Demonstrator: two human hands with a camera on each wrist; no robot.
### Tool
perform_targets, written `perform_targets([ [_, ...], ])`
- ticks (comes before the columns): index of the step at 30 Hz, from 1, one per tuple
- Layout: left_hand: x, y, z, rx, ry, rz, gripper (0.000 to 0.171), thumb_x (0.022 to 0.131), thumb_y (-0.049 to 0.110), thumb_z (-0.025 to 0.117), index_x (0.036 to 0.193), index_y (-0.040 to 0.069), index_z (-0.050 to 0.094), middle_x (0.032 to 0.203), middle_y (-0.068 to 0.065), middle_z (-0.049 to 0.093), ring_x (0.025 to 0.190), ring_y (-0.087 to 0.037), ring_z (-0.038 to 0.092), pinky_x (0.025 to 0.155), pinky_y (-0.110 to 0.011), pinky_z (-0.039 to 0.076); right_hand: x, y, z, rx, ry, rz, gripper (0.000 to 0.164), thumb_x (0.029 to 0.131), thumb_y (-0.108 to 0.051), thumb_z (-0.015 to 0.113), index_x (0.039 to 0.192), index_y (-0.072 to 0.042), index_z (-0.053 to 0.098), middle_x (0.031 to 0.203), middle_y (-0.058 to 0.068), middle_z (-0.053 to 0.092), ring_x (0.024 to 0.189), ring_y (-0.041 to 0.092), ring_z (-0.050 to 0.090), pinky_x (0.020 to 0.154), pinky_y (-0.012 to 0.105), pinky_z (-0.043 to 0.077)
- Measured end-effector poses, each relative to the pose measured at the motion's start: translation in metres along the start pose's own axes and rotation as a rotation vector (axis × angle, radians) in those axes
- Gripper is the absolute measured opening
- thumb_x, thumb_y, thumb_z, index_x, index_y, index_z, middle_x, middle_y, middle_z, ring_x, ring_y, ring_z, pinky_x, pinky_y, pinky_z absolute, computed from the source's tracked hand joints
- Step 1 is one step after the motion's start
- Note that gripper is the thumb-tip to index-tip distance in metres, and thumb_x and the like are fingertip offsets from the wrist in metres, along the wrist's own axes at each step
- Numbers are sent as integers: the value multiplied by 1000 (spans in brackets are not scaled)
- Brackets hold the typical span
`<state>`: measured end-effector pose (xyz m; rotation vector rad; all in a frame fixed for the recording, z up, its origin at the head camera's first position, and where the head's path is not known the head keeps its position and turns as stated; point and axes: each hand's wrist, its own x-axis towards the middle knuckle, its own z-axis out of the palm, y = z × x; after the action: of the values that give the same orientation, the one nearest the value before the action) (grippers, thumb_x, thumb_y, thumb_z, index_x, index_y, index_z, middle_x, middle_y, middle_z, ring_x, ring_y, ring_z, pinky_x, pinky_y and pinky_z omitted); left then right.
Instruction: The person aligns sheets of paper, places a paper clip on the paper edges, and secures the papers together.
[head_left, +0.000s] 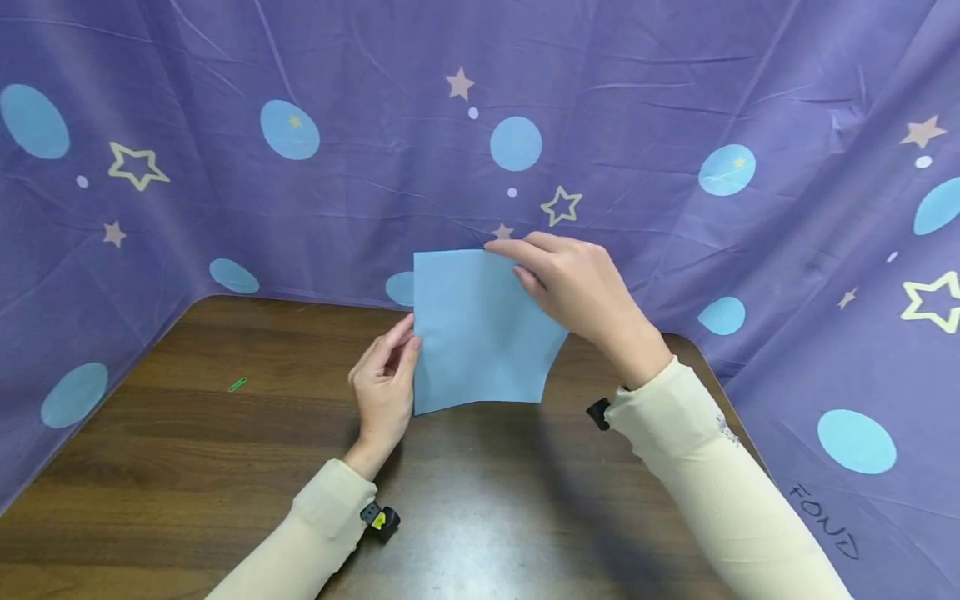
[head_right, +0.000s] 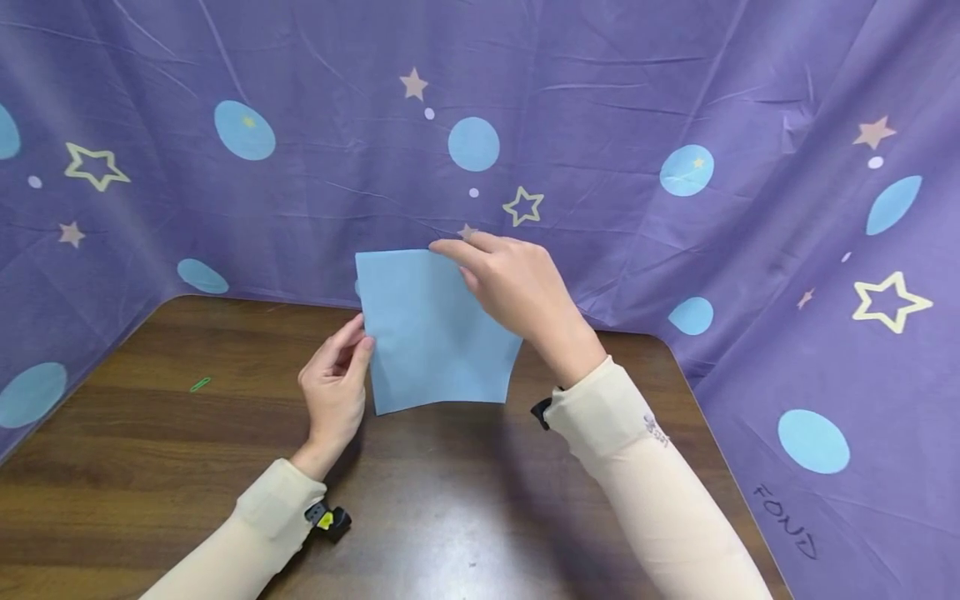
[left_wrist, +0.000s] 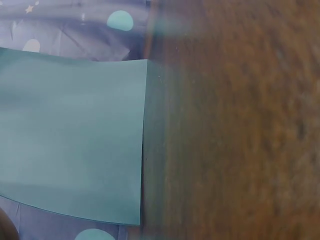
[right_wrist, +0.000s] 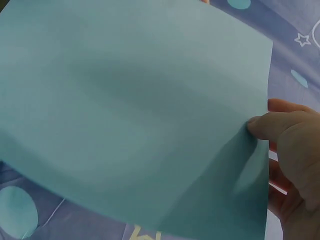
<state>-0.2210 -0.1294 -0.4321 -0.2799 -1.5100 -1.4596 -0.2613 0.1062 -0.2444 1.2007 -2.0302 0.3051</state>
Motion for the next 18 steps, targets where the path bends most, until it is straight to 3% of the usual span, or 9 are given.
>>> perform_targets([
  [2,0,1,0,-4,-2,-2,31,94,-5,77,123,5,80,96,-15,78,86,-6,69,76,-15,56,4,-3,2,1,10,-9,43,97,4,64,130,-20,77,87,4,69,57,18,45,51,33,37],
  [4,0,2,0,-9,-5,-5,31,94,-5,76,123,5,80,97,-16,78,87,-7,70,77,-16,56,8,-6,5,10,18,-14,43,98,5,63,130,-21,78,95,4,74,63,19,59,50,32,38],
  [6,0,2,-1,-12,-7,-8,31,94,-5,76,123,5,80,97,-16,78,87,-7,70,76,-16,56,11,-8,9,25,20,-18,42,99,4,62,130,-20,78,101,4,76,77,21,71,51,31,40],
  [8,0,2,-1,-13,-10,-11,31,94,-5,76,123,5,80,98,-16,78,87,-7,70,76,-16,56,13,-9,12,44,22,-21,41,100,4,62,129,-20,78,102,4,76,86,22,75,52,31,41],
  [11,0,3,-2,-7,-17,-14,31,95,-5,76,124,5,79,98,-15,78,87,-7,69,76,-15,56,15,-11,16,63,23,-30,40,100,3,64,130,-20,77,96,3,73,74,20,69,54,31,43],
  [14,0,3,-2,0,-22,-16,31,95,-4,76,124,6,79,99,-14,78,87,-7,69,76,-15,56,17,-13,19,68,32,-46,38,102,2,64,130,-20,77,92,3,71,61,16,55,56,31,45],
  [18,0,4,-3,3,-21,-18,31,95,-3,76,124,6,79,99,-14,78,87,-7,69,76,-15,55,20,-14,22,75,33,-64,38,102,3,63,130,-19,77,91,3,69,59,15,49,54,30,44],
])
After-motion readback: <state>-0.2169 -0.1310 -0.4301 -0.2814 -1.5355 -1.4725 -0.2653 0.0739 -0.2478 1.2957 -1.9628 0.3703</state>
